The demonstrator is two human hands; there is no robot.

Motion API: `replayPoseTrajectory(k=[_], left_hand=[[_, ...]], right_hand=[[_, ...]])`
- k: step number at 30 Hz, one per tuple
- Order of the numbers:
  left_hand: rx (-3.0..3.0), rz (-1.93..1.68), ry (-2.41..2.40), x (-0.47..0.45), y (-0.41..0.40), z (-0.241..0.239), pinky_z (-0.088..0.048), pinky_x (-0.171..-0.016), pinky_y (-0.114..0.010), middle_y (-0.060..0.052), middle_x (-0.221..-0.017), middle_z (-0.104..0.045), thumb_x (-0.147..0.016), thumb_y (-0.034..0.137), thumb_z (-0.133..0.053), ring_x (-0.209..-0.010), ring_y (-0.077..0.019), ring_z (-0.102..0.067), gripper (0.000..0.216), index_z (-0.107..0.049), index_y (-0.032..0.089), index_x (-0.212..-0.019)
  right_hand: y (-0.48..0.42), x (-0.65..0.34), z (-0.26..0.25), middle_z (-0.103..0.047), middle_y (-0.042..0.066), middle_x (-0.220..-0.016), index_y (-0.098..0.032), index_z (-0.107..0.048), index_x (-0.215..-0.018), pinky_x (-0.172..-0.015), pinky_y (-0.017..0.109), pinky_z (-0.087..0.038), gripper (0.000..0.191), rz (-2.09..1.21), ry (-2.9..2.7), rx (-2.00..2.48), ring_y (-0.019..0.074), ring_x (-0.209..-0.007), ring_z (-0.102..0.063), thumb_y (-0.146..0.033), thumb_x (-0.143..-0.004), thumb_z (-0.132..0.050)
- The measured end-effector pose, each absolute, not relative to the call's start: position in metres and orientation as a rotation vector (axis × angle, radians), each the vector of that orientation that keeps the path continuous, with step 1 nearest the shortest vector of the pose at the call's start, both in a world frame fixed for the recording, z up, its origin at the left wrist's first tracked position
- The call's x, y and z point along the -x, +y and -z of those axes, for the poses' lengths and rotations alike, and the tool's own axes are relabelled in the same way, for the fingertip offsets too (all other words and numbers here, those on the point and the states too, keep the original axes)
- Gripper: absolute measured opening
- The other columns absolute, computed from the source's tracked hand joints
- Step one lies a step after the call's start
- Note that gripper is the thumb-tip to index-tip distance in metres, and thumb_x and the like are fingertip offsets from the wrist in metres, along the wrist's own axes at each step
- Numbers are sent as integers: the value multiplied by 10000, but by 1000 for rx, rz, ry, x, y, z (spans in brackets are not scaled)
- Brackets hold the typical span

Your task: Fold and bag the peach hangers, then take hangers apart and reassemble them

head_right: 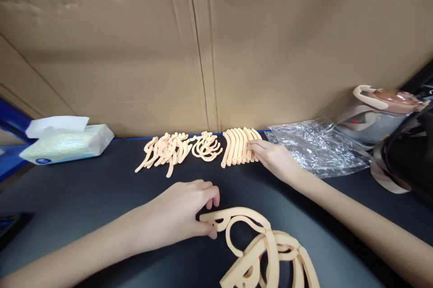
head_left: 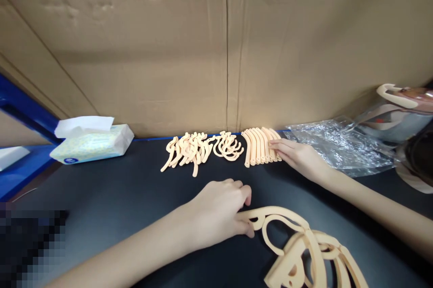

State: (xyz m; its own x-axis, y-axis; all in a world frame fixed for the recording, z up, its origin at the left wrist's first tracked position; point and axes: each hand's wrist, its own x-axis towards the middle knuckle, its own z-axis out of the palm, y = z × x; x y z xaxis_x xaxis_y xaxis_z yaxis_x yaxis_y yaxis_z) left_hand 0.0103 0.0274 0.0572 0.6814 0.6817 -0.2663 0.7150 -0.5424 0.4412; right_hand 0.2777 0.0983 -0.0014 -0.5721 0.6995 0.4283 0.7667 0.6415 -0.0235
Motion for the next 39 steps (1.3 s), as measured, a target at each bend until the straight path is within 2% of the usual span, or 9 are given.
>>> replayPoseTrajectory(k=[8, 13, 16, 23, 29, 31, 34, 36, 39], left_hand=[[-1697, -106, 981, -10, 36, -55, -362, -569, -222, 37, -710, -573, -702, 300, -729, -649, -125, -524, 212, -575, 185, -792], [-1207, -509, 1010, -19, 41, -62, -441, -577, -219, -29, -840, -619, -750, 252, -635, -779, -146, -596, 134, -561, 151, -798], [-1123, -668, 1044, -21, 46, -66, -452, -555, -209, -33, -834, -600, -762, 246, -619, -736, -127, -579, 131, -581, 142, -834], [-1390, -883, 1078, -19, 59, -75, -429, -523, -201, 9, -654, -478, -835, 286, -498, -615, -111, -491, 200, -554, 155, -696], [-1627, -976, 1166, -21, 69, -84, -350, -500, -228, 45, -550, -365, -929, 328, -351, -490, -108, -387, 329, -402, 200, -630], [-1741, -1003, 1241, -22, 70, -83, -324, -523, -242, 39, -553, -370, -947, 330, -334, -512, -121, -392, 344, -378, 205, -629], [-1918, -1026, 1399, -22, 69, -75, -278, -561, -265, 25, -578, -398, -960, 320, -335, -547, -144, -397, 347, -352, 209, -631], [-2014, -1001, 1502, -24, 67, -68, -253, -567, -273, 22, -567, -392, -959, 307, -349, -540, -156, -402, 338, -345, 213, -635], [-2114, -939, 1627, -26, 63, -65, -262, -581, -271, 15, -567, -396, -946, 307, -390, -588, -192, -483, 278, -392, 217, -683]], right_hand=[[91, -270, -7, -660, 111, -1178, -186, -643, -1079, -908, 452, -529, 289, -52, -2318, 1151, 250, -1080, -630, -220, -939, -392], [59, -235, -41, -704, 55, -906, -205, -625, -1057, -686, 320, -558, 288, -995, -2017, 1156, 193, -831, -677, -415, -869, -567], [49, -218, -57, -684, 10, -794, -202, -639, -1030, -668, 289, -532, 304, -1258, -1917, 1116, 146, -696, -654, -393, -795, -665], [68, -214, -82, -701, 29, -831, -191, -667, -964, -602, 271, -483, 296, -925, -2041, 1099, 160, -703, -642, -440, -882, -528], [77, -210, -98, -660, 49, -764, -172, -629, -935, -439, 260, -252, 270, 508, -2482, 1215, 153, -570, -576, -257, -964, -374], [80, -208, -99, -625, 53, -709, -148, -598, -879, -421, 277, -174, 251, 721, -2608, 1193, 137, -487, -506, -125, -924, -351], [87, -205, -97, -532, 11, -558, -150, -550, -826, -416, 273, -180, 213, 525, -2700, 1248, 118, -409, -397, -116, -907, -356], [93, -204, -93, -467, -20, -505, -179, -510, -755, -427, 258, -234, 256, 155, -2713, 1207, 110, -406, -375, -217, -947, -344], [103, -208, -83, -505, -15, -560, -211, -470, -716, -450, 250, -331, 366, -428, -2620, 1026, 110, -445, -438, -394, -973, -284]])
